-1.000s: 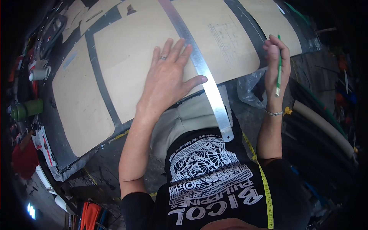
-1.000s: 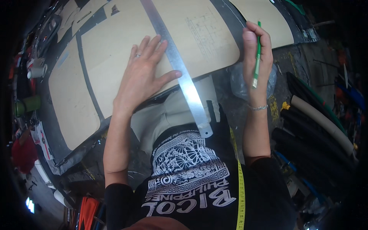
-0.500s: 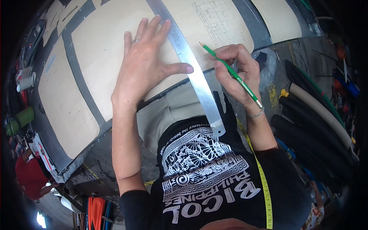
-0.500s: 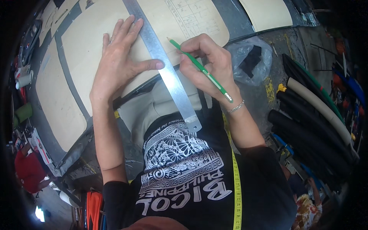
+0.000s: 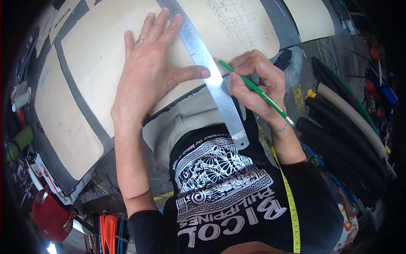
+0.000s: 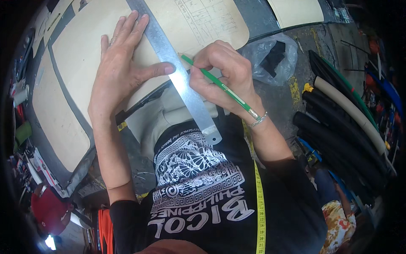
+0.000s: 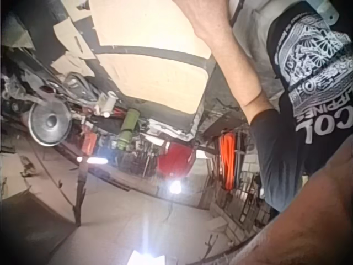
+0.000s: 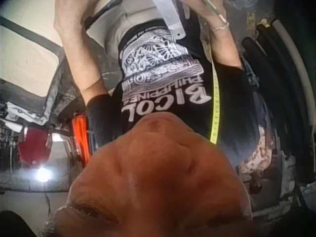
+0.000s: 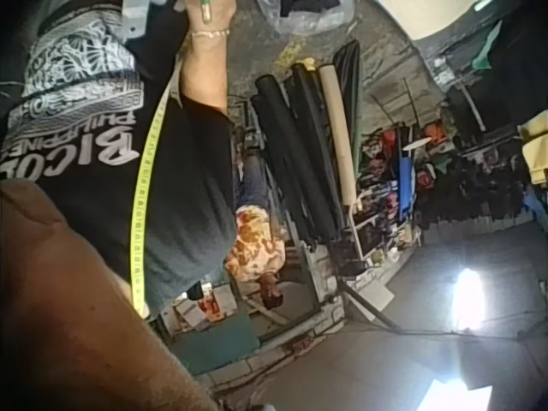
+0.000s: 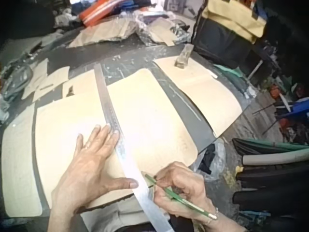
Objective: The person measures cardboard patterns with a metal ruler and a measuring tape, then marks lines and writes notes on the cardboard using a pencil.
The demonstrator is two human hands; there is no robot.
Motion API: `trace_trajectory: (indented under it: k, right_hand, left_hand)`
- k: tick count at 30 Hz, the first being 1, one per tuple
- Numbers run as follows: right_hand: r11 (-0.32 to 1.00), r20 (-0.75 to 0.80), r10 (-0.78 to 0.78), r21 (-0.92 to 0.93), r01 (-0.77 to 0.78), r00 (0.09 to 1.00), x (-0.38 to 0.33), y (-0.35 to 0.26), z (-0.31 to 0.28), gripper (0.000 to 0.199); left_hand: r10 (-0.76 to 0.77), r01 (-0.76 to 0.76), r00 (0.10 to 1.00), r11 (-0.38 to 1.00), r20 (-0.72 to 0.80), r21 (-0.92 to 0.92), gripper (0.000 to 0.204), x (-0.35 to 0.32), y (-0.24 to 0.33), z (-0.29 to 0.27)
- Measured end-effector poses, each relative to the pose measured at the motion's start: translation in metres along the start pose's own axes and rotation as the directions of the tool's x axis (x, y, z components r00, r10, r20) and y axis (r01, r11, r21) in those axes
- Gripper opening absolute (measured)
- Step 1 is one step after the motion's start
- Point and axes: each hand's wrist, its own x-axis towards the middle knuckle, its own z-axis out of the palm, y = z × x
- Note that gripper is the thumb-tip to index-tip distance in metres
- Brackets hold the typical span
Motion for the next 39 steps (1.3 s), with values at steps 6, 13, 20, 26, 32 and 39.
trace_trajectory:
  k: [6, 13, 20, 26, 32, 39]
  right_hand:
    - [1.0, 0.039, -0.01, -0.002, 0.01, 0.999, 0.0003, -0.0003, -0.0028, 0.013]
    - [0.999, 0.076, -0.038, -0.032, 0.041, 0.996, 0.0038, -0.0042, -0.003, 0.013]
    - [0.999, 0.078, -0.031, -0.037, 0.034, 0.996, 0.0056, -0.0059, -0.0037, 0.013]
    - [0.999, 0.077, -0.034, -0.023, 0.036, 0.996, 0.0042, -0.0049, -0.0031, 0.013]
    - [1.0, 0.082, -0.027, -0.011, 0.028, 0.996, 0.0044, -0.0058, -0.0033, 0.012]
    - [0.999, 0.082, -0.037, -0.014, 0.038, 0.996, 0.0047, -0.0062, -0.0038, 0.013]
  left_hand:
    - [0.027, -0.027, 1.0, 0.999, -0.007, -0.021, 0.117, 0.0008, -0.0024, 0.0002]
    - [0.036, -0.036, 0.999, 0.999, -0.024, -0.003, 0.116, 0.0004, -0.0017, 0.0007]
    - [0.038, -0.038, 0.999, 0.999, -0.025, 0.0, 0.118, 0.0021, -0.0032, 0.0005]
    - [0.047, -0.048, 0.999, 0.999, -0.018, -0.007, 0.118, 0.0045, -0.0065, 0.0033]
    - [0.042, -0.042, 0.999, 0.999, -0.006, -0.008, 0.117, 0.0059, -0.0059, -0.0013]
    - [0.042, -0.042, 0.999, 0.999, -0.001, -0.007, 0.116, 0.0067, -0.0058, -0.0022]
